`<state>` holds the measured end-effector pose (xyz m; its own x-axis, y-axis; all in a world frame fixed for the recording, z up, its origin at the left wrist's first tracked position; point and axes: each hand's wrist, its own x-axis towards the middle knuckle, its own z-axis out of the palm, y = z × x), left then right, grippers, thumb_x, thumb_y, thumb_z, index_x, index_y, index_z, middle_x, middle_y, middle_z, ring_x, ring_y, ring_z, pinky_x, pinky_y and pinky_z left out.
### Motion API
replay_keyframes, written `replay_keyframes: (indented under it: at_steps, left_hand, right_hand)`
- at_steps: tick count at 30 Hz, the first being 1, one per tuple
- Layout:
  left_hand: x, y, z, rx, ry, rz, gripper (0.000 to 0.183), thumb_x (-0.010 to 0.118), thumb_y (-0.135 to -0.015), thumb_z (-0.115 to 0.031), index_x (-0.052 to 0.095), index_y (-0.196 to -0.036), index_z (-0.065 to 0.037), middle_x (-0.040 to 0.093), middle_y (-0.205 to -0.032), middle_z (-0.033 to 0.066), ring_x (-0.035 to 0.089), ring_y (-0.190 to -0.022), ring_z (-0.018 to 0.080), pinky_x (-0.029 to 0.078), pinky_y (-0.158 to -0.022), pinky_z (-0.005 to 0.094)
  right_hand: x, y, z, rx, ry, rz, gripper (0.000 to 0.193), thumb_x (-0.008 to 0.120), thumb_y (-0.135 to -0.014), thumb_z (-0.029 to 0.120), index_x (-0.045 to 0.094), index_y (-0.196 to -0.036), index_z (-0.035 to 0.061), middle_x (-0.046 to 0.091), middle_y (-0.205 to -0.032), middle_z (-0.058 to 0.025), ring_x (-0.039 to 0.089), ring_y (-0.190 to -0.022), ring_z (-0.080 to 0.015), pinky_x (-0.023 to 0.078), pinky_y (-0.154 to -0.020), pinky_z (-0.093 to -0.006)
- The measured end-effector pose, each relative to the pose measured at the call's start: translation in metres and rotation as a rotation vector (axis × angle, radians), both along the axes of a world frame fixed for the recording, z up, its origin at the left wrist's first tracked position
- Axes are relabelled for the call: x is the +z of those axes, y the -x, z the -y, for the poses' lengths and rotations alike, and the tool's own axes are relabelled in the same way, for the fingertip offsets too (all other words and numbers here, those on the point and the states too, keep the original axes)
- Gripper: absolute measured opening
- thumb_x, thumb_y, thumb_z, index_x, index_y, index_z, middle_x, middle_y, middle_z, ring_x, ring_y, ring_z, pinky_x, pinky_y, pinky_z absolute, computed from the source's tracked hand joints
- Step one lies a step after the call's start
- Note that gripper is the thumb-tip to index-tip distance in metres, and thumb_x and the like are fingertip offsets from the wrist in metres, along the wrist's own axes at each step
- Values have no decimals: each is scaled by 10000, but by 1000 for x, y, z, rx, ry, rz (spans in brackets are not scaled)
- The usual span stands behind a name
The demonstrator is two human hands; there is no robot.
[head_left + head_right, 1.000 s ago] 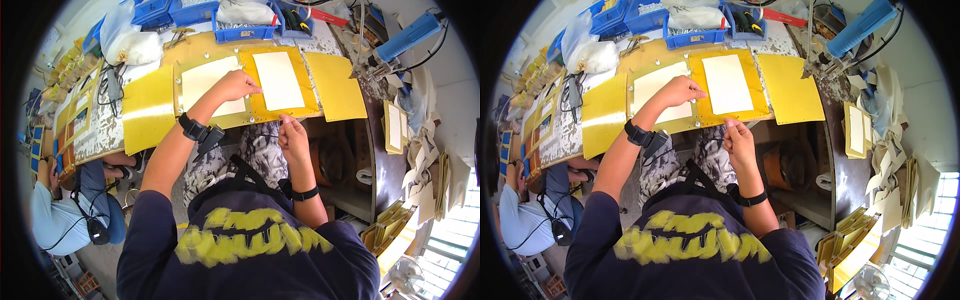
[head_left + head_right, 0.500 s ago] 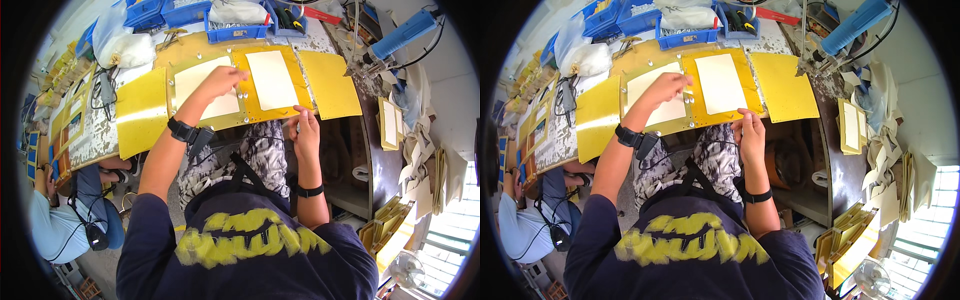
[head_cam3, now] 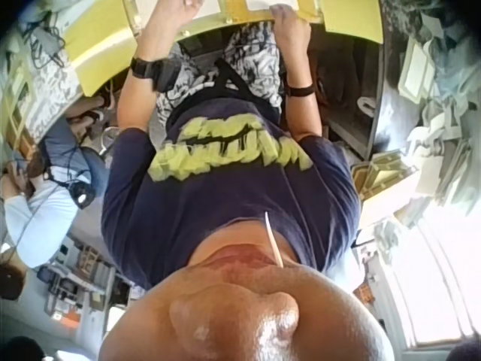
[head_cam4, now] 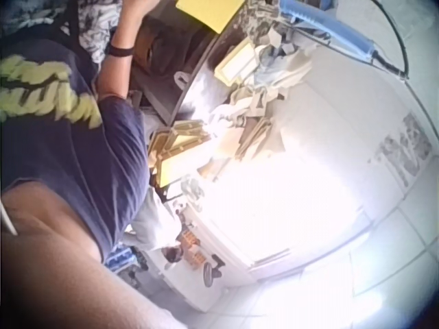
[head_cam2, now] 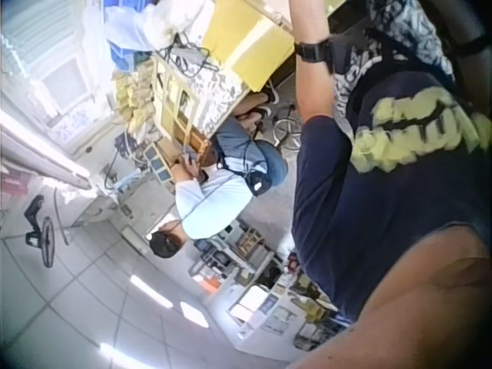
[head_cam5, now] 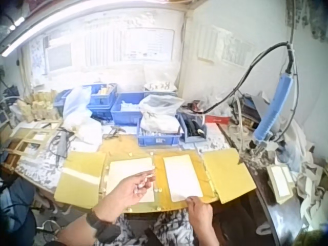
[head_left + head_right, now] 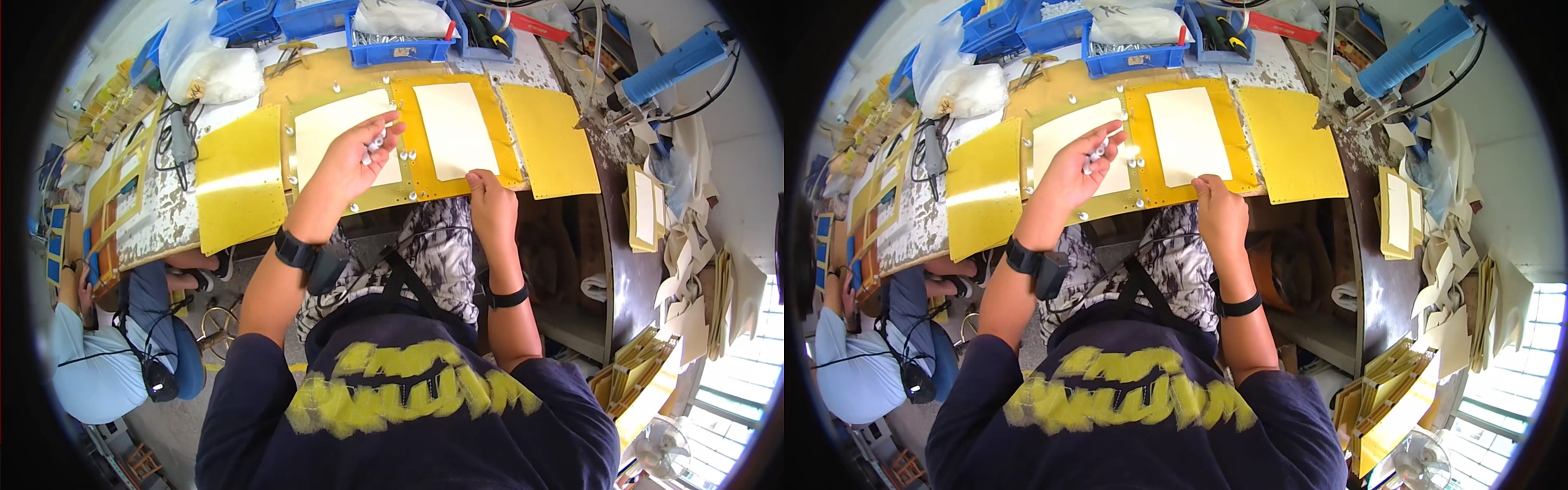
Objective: Assembling yellow metal plates with white inserts using a pneumatic screwdriver.
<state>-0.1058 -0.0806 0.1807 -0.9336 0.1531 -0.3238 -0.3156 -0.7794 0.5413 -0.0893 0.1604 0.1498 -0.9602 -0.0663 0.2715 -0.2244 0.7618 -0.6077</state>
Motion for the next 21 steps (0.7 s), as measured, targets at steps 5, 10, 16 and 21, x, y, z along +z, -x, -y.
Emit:
replay_keyframes:
  at_steps: [5,10,16,21]
  left_hand:
    - [-3,-19,-17,1,200,52,251,473,-936,-252,527,-1012,-19,571,-827,82,471,-555,80,322,-402,159]
    - [-15,-36,-23,-128,313,-70,288,447,-941,-341,533,-964,-67,540,-725,57,397,-489,52,266,-391,158]
    - [-17,-73,-55,-260,373,-96,334,474,-935,-290,515,-1180,-66,564,-745,44,412,-478,48,286,-401,162]
    - [-27,-93,-64,-297,357,-88,336,471,-939,-253,522,-1211,-61,526,-698,-31,439,-498,41,301,-406,153]
  right_hand:
    - [7,1,3,25,-191,21,234,547,-863,297,620,-901,77,608,-651,-168,610,-647,-356,479,-567,-421]
    - [21,-9,1,1,-136,115,339,626,-807,298,589,-1059,75,584,-593,-153,589,-537,-319,457,-501,-384]
    - [49,-48,13,123,235,100,350,712,-730,167,617,-1047,55,520,-514,-95,490,-424,-192,410,-452,-297]
    - [50,-56,23,347,173,256,263,706,-711,184,656,-945,75,517,-527,-116,515,-458,-252,418,-468,-324]
